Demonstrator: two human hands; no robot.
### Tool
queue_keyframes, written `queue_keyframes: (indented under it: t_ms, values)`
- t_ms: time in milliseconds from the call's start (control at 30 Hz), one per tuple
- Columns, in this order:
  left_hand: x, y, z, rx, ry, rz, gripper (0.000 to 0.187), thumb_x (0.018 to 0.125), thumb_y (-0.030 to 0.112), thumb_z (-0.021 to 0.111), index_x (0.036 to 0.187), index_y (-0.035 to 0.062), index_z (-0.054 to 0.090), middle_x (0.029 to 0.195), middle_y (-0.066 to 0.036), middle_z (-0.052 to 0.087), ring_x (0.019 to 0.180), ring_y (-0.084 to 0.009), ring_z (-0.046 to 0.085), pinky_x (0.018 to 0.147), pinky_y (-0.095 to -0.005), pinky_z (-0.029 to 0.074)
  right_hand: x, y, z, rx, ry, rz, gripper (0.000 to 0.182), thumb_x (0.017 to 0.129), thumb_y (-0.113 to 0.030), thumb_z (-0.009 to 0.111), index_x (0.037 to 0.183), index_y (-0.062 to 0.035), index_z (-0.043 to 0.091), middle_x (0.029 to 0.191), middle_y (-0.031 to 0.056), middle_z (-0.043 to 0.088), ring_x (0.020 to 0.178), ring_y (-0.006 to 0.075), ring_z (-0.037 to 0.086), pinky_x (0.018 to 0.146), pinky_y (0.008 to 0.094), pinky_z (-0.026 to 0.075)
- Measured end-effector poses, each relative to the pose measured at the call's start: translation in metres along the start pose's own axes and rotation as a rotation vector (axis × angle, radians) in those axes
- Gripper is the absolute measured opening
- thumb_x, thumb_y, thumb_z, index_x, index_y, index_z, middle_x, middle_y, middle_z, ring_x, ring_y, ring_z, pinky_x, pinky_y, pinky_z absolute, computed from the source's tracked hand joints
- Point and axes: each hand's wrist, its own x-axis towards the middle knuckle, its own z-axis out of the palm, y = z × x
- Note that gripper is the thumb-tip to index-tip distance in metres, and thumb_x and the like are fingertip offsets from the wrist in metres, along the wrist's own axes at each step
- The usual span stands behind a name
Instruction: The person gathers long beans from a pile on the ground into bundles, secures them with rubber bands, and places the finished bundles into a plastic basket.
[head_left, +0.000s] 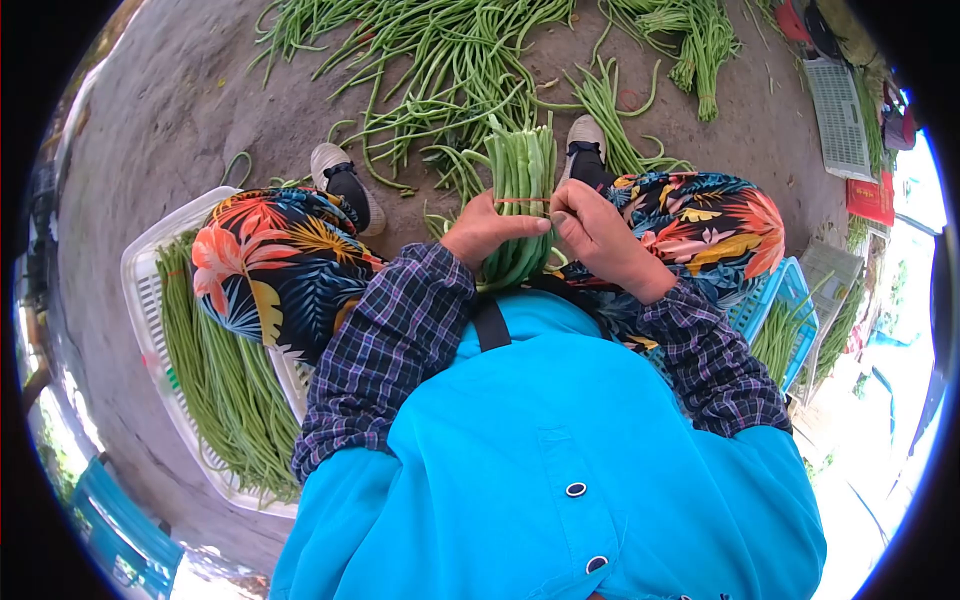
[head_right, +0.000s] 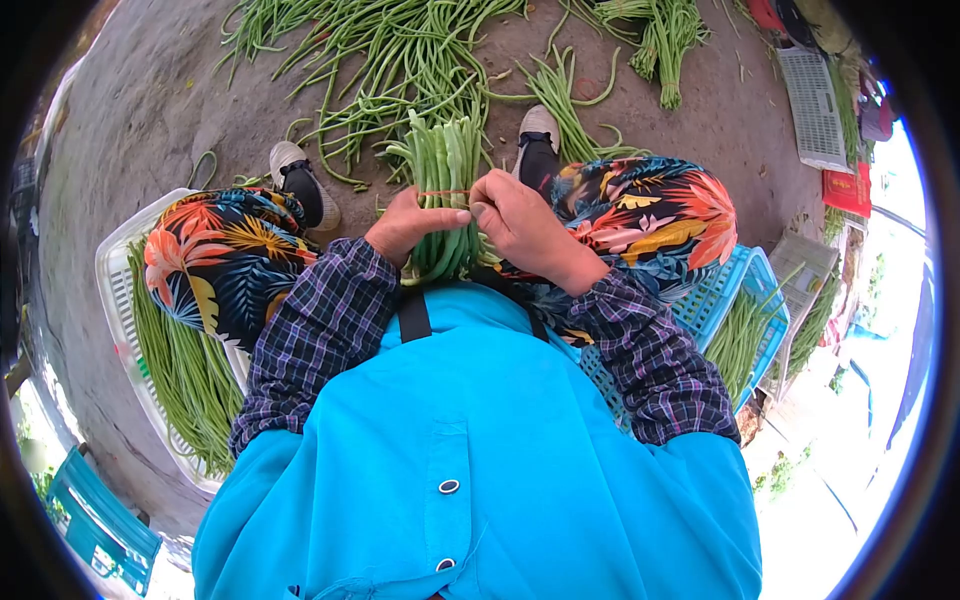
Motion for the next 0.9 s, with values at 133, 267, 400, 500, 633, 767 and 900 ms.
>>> queue_keyframes:
  t_ms: [133, 267, 400, 500, 633, 767, 900]
  values:
    - [0.001, -0.002, -0.002, 0.031, -0.036, -0.026, 0.041, 0.07, 0.017, 0.074, 0.105, 0.0023, 0.058, 0.094, -0.004, 0.061, 0.084, -0.0126, 0.057, 0.076, -0.0266, 0.045, 0.006, -0.003, -0.003, -0.041, 0.006, -0.05, 0.008, 0.083, -0.005, 0.051, 0.085, 0.0, 0.046, 0.08, 0.0144, 0.047, 0.074, 0.0303, 0.05, 0.066, 0.0344, 0.041]
    - [0.002, -0.002, -0.004, 0.036, -0.034, -0.01, 0.042, 0.07, 0.017, 0.073, 0.106, 0.0026, 0.057, 0.095, -0.003, 0.061, 0.084, -0.0124, 0.057, 0.075, -0.0263, 0.046, 0.005, 0.002, 0.001, 0.009, 0.067, -0.072, 0.007, 0.085, -0.006, 0.05, 0.087, -0.0003, 0.047, 0.079, 0.0123, 0.048, 0.073, 0.0266, 0.049, 0.066, 0.0324, 0.041]
    - [0.005, -0.004, -0.006, 0.0, 0.011, -0.044, 0.043, 0.07, 0.015, 0.073, 0.107, 0.0019, 0.057, 0.094, -0.005, 0.061, 0.083, -0.014, 0.059, 0.076, -0.0276, 0.047, 0.002, -0.003, 0.005, 0.225, 0.084, 0.066, 0.008, 0.087, -0.008, 0.05, 0.088, -0.0006, 0.047, 0.077, 0.0091, 0.049, 0.07, 0.0197, 0.048, 0.064, 0.0295, 0.04]
    - [0.004, -0.007, -0.013, -0.052, 0.045, -0.07, 0.043, 0.07, 0.015, 0.072, 0.107, 0.0017, 0.056, 0.093, -0.006, 0.061, 0.083, -0.0153, 0.059, 0.076, -0.0289, 0.048, 0.005, -0.015, -0.006, 0.382, 0.009, 0.131, 0.011, 0.088, -0.011, 0.05, 0.091, -0.0005, 0.047, 0.076, 0.0064, 0.049, 0.067, 0.0139, 0.046, 0.061, 0.0262, 0.04]
    - [0.005, -0.008, -0.018, -0.037, 0.036, -0.049, 0.045, 0.07, 0.016, 0.071, 0.109, 0.0017, 0.054, 0.093, -0.006, 0.06, 0.083, -0.0159, 0.059, 0.076, -0.0297, 0.049, 0.006, -0.004, -0.021, 0.223, 0.115, 0.127, 0.015, 0.084, -0.009, 0.058, 0.095, 0.0001, 0.052, 0.08, 0.0062, 0.053, 0.069, 0.0131, 0.051, 0.062, 0.0243, 0.042]
    - [0.009, -0.011, -0.019, -0.041, -0.006, -0.031, 0.046, 0.071, 0.016, 0.07, 0.111, 0.0009, 0.053, 0.096, -0.007, 0.06, 0.085, -0.016, 0.059, 0.076, -0.0293, 0.049, 0.008, -0.005, -0.008, -0.062, 0.175, -0.037, 0.016, 0.077, -0.005, 0.064, 0.092, -0.0023, 0.06, 0.08, 0.0082, 0.057, 0.071, 0.0201, 0.058, 0.062, 0.0283, 0.047]
    - [0.005, -0.007, -0.017, -0.041, -0.039, -0.058, 0.045, 0.072, 0.015, 0.07, 0.112, 0.0011, 0.053, 0.098, -0.007, 0.06, 0.086, -0.0155, 0.059, 0.077, -0.0287, 0.049, 0.006, 0.002, 0.003, -0.13, 0.188, -0.082, 0.014, 0.074, -0.003, 0.065, 0.087, -0.0019, 0.062, 0.08, 0.0093, 0.057, 0.07, 0.0235, 0.059, 0.061, 0.0298, 0.047]
